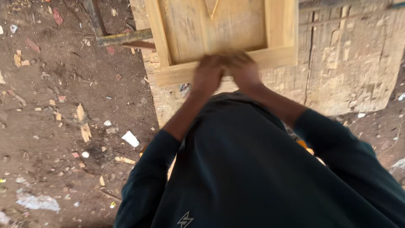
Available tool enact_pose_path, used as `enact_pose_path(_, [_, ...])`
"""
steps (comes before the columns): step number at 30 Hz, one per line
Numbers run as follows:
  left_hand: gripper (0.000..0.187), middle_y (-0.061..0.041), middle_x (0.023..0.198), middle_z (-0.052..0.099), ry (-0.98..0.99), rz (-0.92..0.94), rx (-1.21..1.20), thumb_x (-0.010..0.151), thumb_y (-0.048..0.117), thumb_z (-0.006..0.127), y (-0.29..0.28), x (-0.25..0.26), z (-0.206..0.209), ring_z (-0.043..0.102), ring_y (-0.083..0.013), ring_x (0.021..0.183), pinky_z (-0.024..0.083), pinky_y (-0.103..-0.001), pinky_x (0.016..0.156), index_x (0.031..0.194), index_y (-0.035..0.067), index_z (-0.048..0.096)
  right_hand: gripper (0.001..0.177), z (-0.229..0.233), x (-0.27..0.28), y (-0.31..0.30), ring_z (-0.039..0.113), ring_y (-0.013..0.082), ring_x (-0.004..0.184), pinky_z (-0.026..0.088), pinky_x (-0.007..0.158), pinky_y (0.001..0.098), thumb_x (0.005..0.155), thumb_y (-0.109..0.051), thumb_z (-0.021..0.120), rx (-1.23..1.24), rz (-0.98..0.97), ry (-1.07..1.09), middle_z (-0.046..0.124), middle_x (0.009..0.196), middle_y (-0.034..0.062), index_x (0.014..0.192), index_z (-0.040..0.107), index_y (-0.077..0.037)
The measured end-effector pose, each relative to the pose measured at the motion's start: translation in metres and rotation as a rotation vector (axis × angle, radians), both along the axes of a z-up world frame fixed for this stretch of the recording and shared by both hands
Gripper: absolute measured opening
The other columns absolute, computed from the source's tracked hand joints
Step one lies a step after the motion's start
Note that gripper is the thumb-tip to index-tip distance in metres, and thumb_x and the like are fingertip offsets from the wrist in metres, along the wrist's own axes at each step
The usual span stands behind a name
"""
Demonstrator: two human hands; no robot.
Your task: The person sands a wooden board with a carved star using a sanding block. They move the block across the flat surface and along the edges, then flip the board to sand the other side.
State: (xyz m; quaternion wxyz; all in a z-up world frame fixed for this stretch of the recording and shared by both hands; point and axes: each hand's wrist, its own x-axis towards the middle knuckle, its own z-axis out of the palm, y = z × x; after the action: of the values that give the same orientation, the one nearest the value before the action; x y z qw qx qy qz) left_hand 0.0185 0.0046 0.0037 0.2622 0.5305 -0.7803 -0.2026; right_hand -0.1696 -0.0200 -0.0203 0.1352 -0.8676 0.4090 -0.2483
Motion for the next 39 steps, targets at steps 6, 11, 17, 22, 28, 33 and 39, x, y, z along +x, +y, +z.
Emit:
enact_pose_path(6, [0.031, -0.016, 0.116, 0.070, -0.181, 0.126, 0.107, 0.089, 0.014, 0.077, 0.025, 0.095, 0.027, 0.063, -0.0357, 0.108, 0.050, -0.046, 0.101, 0.116, -0.001, 0.071, 0.029, -0.024, 0.108, 0.007, 0.063, 0.0263, 0.113, 0.053, 0.102, 0.0398, 0.085, -0.012, 0.070, 0.008, 0.154, 0.131, 0.071, 0.113, 0.0072, 0.113, 0.074, -0.008])
enact_pose_path(11, [0.049, -0.017, 0.122, 0.067, -0.067, 0.106, 0.097, 0.074, 0.023, 0.087, 0.020, 0.043, 0.015, 0.061, -0.0373, 0.117, 0.049, -0.047, 0.103, 0.115, 0.004, 0.069, 0.038, -0.008, 0.048, -0.003, 0.066, 0.0260, 0.115, 0.055, 0.097, 0.0390, 0.078, -0.008, 0.068, -0.013, 0.109, 0.140, 0.072, 0.120, 0.0060, 0.116, 0.074, -0.010])
enact_pose_path(17, [0.083, -0.026, 0.137, 0.052, -0.113, -0.149, -0.010, 0.071, 0.040, 0.088, -0.013, -0.070, -0.001, 0.049, -0.0427, 0.129, 0.039, -0.050, 0.111, 0.131, -0.008, 0.056, 0.024, 0.025, -0.076, -0.004, 0.070, 0.0227, 0.122, 0.058, 0.105, 0.0363, 0.098, 0.003, 0.067, -0.122, -0.051, 0.176, 0.074, 0.127, 0.0071, 0.117, 0.076, -0.009])
enact_pose_path(22, [0.086, -0.022, 0.141, 0.053, -0.150, -0.102, 0.009, 0.077, 0.048, 0.086, 0.000, -0.063, -0.010, 0.049, -0.0396, 0.134, 0.037, -0.050, 0.116, 0.137, -0.004, 0.051, 0.025, 0.025, -0.057, 0.001, 0.071, 0.0238, 0.119, 0.060, 0.102, 0.0369, 0.090, -0.001, 0.070, -0.198, -0.092, 0.208, 0.076, 0.122, 0.0071, 0.114, 0.076, -0.008])
enact_pose_path(28, [0.064, -0.013, 0.131, 0.069, 0.003, 0.184, 0.179, 0.072, 0.043, 0.095, 0.028, 0.064, 0.014, 0.059, -0.0333, 0.128, 0.043, -0.047, 0.112, 0.120, 0.008, 0.071, 0.040, -0.008, 0.075, 0.009, 0.062, 0.0302, 0.119, 0.050, 0.102, 0.0432, 0.078, -0.007, 0.070, -0.036, 0.147, 0.189, 0.070, 0.125, 0.0092, 0.117, 0.074, -0.011])
enact_pose_path(33, [0.077, -0.018, 0.133, 0.067, -0.112, 0.139, 0.135, 0.065, 0.036, 0.095, 0.033, 0.093, 0.025, 0.059, -0.0330, 0.129, 0.043, -0.046, 0.115, 0.127, 0.001, 0.067, 0.038, -0.020, 0.107, 0.009, 0.063, 0.0269, 0.120, 0.052, 0.103, 0.0407, 0.084, -0.007, 0.069, -0.023, 0.111, 0.125, 0.069, 0.127, 0.0073, 0.122, 0.072, -0.010])
enact_pose_path(39, [0.087, -0.017, 0.142, 0.059, 0.078, -0.050, 0.075, 0.065, 0.050, 0.093, 0.005, -0.022, 0.020, 0.051, -0.0373, 0.137, 0.036, -0.049, 0.117, 0.133, 0.006, 0.062, 0.015, 0.012, -0.031, 0.000, 0.073, 0.0294, 0.107, 0.060, 0.086, 0.0417, 0.081, 0.001, 0.072, 0.043, -0.058, 0.202, 0.076, 0.111, 0.0116, 0.094, 0.073, -0.005])
